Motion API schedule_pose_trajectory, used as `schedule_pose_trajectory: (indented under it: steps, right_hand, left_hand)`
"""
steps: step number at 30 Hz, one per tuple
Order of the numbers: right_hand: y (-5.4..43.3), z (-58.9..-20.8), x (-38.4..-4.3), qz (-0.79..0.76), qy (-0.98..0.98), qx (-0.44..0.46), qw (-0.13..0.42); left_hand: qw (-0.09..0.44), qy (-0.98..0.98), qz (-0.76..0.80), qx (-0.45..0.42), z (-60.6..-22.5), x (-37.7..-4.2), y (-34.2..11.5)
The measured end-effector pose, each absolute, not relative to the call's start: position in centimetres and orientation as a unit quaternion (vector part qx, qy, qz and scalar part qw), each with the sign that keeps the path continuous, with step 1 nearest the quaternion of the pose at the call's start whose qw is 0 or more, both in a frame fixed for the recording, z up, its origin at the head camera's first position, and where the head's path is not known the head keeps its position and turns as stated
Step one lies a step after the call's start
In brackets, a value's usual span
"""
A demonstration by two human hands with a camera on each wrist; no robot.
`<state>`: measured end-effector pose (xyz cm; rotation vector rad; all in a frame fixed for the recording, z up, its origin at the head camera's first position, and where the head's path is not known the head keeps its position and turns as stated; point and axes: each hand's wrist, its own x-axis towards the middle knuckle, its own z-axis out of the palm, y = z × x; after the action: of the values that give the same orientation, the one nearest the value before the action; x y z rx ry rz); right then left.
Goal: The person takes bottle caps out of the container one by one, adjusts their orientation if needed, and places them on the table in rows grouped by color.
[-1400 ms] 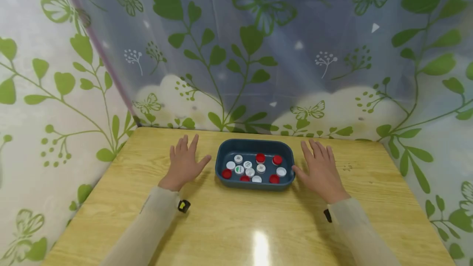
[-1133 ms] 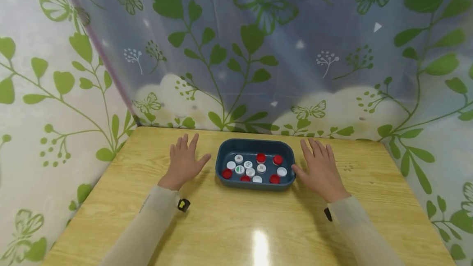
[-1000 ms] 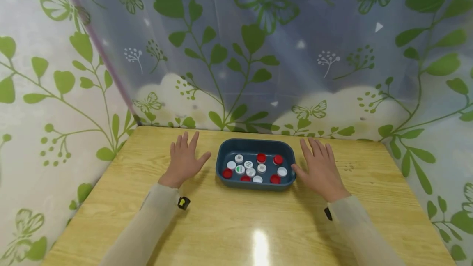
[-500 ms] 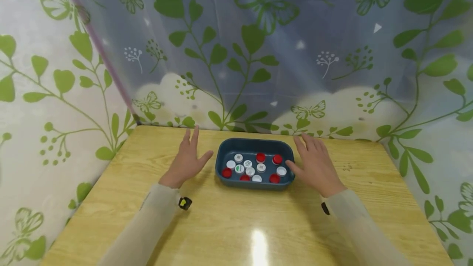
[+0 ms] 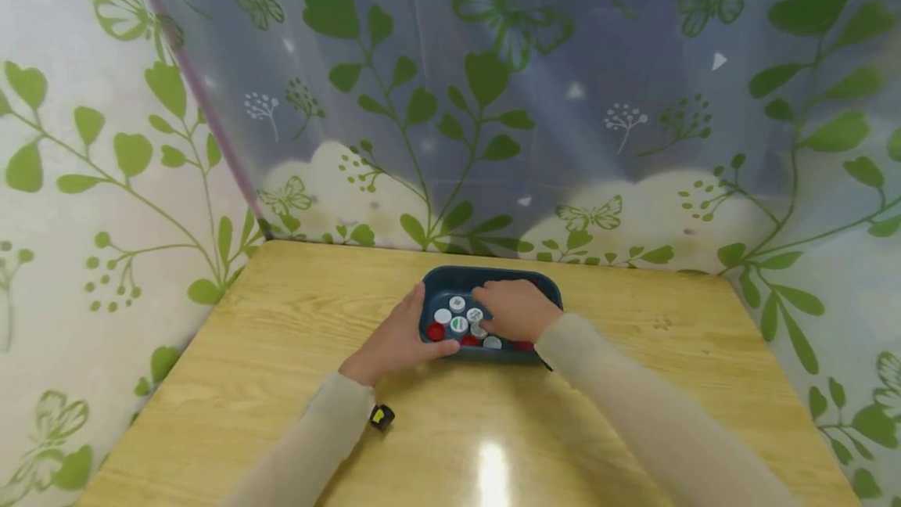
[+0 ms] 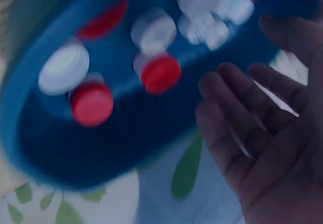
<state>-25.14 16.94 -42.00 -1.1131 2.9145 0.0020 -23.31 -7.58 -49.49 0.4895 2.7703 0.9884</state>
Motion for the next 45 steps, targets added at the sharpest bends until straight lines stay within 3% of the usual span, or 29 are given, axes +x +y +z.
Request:
schedule_pose_trajectory:
  steps: [8,27,34,45]
  right_hand:
    - [14.8,-44.9,-25.5,0.061,0.910,-0.409,0.015]
    - [14.4,-45.7,-27.0,0.025,0.913,-0.406,0.042]
    - [15.5,-45.8,-26.8,-0.015,0.902,-0.431,0.022]
    - [15.9,-46.6,-27.2,-0.039,0.891,-0.451,0.047]
  left_hand:
    - [0.079,0.917,0.351,0.174,-50.1,-22.4,-6.1]
    - [0.058,0.903,0.396,0.159,-50.6,-22.2,-5.7]
    - [0.066,0.906,0.390,0.150,-50.5,-22.4,-6.0]
    - [0.072,0.899,0.406,0.148,-50.6,-22.4,-6.0]
